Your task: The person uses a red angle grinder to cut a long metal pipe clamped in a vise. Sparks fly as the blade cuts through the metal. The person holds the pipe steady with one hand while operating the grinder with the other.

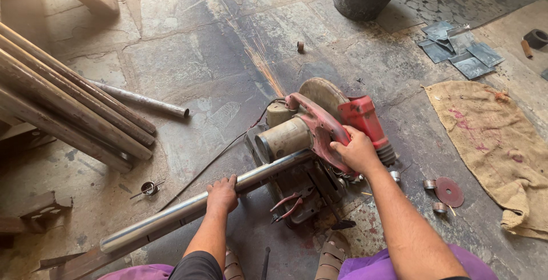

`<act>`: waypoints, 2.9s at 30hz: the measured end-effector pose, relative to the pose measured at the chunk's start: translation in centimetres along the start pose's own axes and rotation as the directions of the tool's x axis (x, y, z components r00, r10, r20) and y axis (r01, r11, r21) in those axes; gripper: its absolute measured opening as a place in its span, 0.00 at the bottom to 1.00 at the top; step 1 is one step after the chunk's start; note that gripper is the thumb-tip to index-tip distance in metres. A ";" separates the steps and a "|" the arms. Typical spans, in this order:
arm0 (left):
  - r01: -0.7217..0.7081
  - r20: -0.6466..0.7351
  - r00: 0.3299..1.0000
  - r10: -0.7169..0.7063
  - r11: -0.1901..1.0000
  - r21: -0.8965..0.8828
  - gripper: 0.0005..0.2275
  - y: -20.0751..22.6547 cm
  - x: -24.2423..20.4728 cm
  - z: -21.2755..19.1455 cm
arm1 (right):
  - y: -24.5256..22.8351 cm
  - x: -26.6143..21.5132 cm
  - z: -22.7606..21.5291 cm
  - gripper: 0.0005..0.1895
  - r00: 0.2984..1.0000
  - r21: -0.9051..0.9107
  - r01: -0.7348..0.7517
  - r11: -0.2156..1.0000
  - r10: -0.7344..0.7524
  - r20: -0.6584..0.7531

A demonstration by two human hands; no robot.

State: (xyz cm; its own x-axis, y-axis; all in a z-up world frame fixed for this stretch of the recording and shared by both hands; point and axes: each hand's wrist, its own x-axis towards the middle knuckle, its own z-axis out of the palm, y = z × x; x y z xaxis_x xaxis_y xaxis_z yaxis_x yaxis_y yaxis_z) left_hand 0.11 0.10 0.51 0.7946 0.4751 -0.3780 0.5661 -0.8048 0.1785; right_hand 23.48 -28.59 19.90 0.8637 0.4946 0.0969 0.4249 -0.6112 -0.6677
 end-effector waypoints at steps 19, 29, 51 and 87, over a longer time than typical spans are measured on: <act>0.068 0.082 0.994 -0.067 0.998 -0.008 0.30 -2.1 -0.9 -0.9 | -8.4 14.2 -2.2 0.11 0.933 -0.041 -0.129 0.991 0.136 0.334; 0.057 0.084 0.995 -0.057 0.998 0.006 0.29 -2.1 -0.4 -1.2 | -7.8 6.9 -2.8 0.16 0.965 0.008 -0.149 0.989 0.144 0.217; 0.030 0.037 0.999 -0.031 0.999 0.017 0.29 -2.3 -0.5 -0.3 | -6.7 13.2 -2.2 0.15 0.946 -0.099 -0.079 0.992 0.106 0.306; -0.017 0.009 1.000 0.016 0.999 0.028 0.29 -0.5 0.4 0.2 | -11.1 16.5 -3.2 0.17 0.920 -0.191 -0.135 0.972 0.194 0.341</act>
State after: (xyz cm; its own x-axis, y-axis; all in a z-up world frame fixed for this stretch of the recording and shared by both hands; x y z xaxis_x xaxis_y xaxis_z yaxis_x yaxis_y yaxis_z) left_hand 0.10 0.68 0.10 0.8018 0.4585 -0.3832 0.5463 -0.8223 0.1592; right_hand 33.86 -15.63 31.31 0.7843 0.5469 -0.2928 0.3485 -0.7789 -0.5214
